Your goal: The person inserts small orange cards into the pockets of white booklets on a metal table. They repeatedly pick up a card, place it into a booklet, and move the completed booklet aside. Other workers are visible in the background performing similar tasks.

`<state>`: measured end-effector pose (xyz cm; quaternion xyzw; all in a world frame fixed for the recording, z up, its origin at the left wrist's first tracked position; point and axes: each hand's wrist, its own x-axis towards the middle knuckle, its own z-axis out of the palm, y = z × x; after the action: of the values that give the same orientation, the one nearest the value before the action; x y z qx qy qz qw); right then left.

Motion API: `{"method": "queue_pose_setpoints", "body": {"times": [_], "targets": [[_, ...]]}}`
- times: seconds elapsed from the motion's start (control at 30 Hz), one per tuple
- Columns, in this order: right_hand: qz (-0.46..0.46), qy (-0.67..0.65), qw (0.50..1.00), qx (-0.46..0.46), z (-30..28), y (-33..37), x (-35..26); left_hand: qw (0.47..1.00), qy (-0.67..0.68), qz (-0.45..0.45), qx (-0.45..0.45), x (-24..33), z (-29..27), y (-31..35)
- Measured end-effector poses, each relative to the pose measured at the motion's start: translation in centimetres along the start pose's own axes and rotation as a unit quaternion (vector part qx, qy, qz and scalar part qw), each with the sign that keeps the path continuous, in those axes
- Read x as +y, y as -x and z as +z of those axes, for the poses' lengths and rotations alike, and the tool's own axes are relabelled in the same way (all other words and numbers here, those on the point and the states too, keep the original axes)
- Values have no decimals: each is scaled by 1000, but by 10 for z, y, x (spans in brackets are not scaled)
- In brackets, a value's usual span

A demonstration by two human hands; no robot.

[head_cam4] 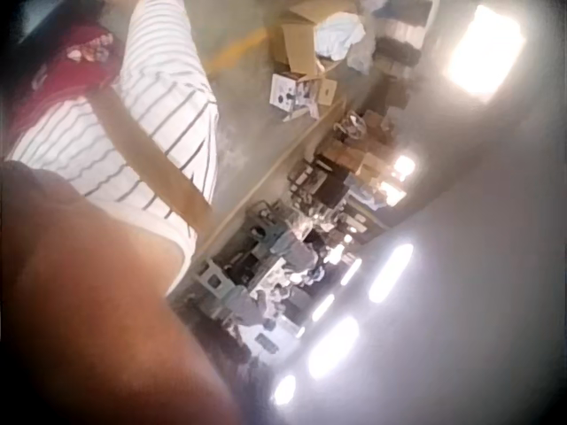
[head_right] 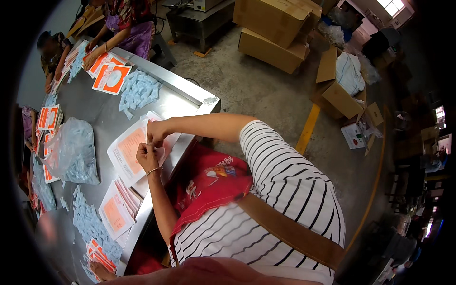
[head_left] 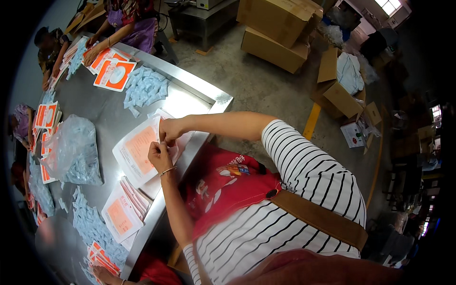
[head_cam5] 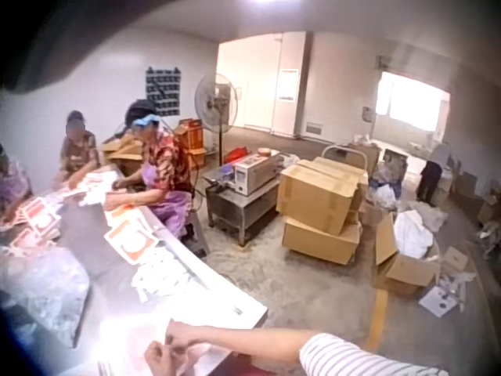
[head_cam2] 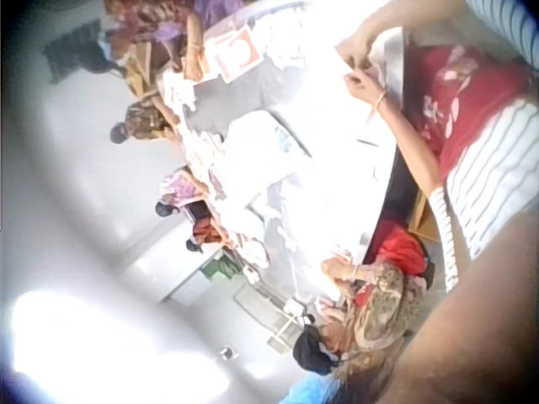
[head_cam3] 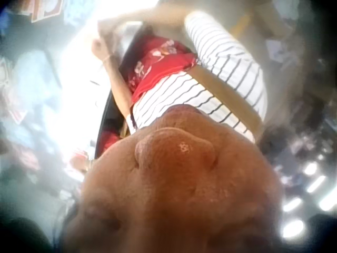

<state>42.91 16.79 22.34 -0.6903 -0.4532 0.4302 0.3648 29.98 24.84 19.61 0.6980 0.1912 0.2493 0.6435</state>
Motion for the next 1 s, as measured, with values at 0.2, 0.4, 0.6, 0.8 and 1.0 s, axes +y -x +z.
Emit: {"method": "queue_pose_setpoints", "body": {"times": [0.2, 0.4, 0.6, 0.8, 1.0], "targets": [[90, -173, 978, -74, 6, -11, 12, 996, -39, 42, -69, 43, 9, 12], [64, -371, 925, -44, 23, -23, -13, 980, -152, 128, 26, 73, -3, 6], [-286, 2, 955, -77, 24, 70, -169, 921, -266, 188, 213, 86, -97, -1], [-250, 62, 947, 190, -29, 58, -130, 664, -540, 413, 311, 172, -172, 41], [-82, 16, 965, 250, -43, -25, 26, 709, -688, 46, 145, 61, -219, 54]]}}
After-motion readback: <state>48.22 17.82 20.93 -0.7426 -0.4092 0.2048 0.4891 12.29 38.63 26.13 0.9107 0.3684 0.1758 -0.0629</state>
